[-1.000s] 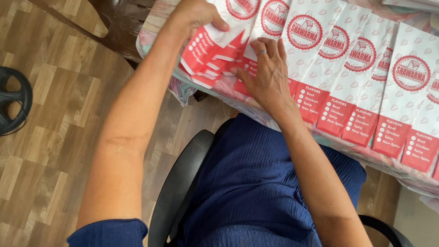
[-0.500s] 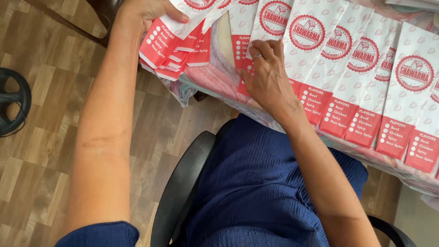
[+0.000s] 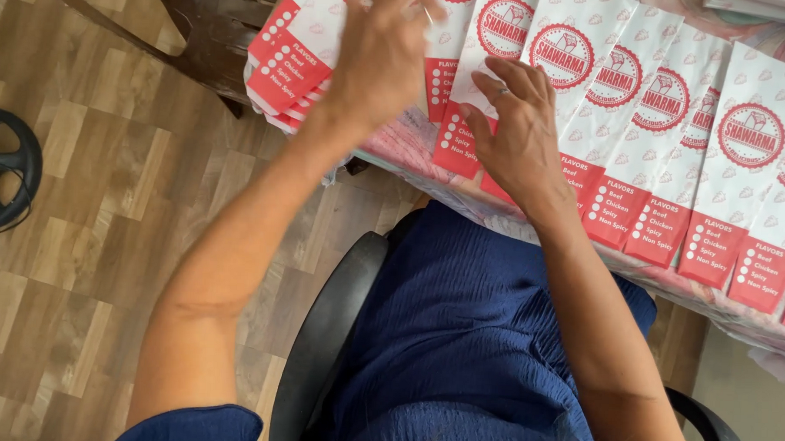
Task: Applying glue to the edges of paper bags and stacking them for assembly.
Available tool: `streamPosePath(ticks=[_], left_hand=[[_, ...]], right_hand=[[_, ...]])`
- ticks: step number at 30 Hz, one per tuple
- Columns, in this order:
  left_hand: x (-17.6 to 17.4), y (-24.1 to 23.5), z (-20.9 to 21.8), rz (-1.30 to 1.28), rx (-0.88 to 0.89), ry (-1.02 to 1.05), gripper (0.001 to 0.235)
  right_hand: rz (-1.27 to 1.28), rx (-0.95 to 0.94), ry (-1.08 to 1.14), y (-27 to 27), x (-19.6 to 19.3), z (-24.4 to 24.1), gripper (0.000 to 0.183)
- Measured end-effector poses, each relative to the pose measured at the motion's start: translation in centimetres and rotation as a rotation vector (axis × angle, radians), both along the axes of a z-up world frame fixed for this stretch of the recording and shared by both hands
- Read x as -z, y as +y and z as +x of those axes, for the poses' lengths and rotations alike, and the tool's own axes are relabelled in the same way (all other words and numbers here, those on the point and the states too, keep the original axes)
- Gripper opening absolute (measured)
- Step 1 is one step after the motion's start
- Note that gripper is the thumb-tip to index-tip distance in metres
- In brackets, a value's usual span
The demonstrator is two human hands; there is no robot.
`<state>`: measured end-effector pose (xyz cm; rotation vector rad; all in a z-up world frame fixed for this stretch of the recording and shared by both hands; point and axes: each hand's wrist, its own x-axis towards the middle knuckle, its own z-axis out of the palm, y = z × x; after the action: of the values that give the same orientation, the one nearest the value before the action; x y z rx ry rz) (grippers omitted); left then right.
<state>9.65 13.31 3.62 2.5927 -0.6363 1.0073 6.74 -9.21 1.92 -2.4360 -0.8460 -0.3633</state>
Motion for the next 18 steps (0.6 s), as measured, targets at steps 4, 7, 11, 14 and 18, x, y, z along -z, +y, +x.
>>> streamPosePath(ticks=[4, 7, 11, 14, 18], left_hand=[[3.1, -3.6, -2.9, 0.103, 0.009, 0.132, 0.022], [6.0, -3.2, -2.4, 0.158, -0.004, 0.207, 0.035], [6.0, -2.1, -2.0, 0.118, 0.071, 0.305, 0.038], [5.4, -1.8, -2.4, 0.117, 0.061, 0.398, 0.034], [4.5, 0.0, -2.7, 0.092, 0.121, 0.440, 0.031]], right_hand=[[-0.034, -0.060, -0.024, -1.7, 0.7, -1.0, 0.043], [-0.076, -0.075, -0.014, -2.1, 1.4, -1.2, 0.055], [-0.081, -0.083, -0.013, -2.2, 1.4, -0.9, 0.059], [-0.042, -0.089, -0.017, -2.4, 1.9, -1.0, 0.057], [-0.035, -0.098, -0.018, -2.5, 2.3, -0.9, 0.060]])
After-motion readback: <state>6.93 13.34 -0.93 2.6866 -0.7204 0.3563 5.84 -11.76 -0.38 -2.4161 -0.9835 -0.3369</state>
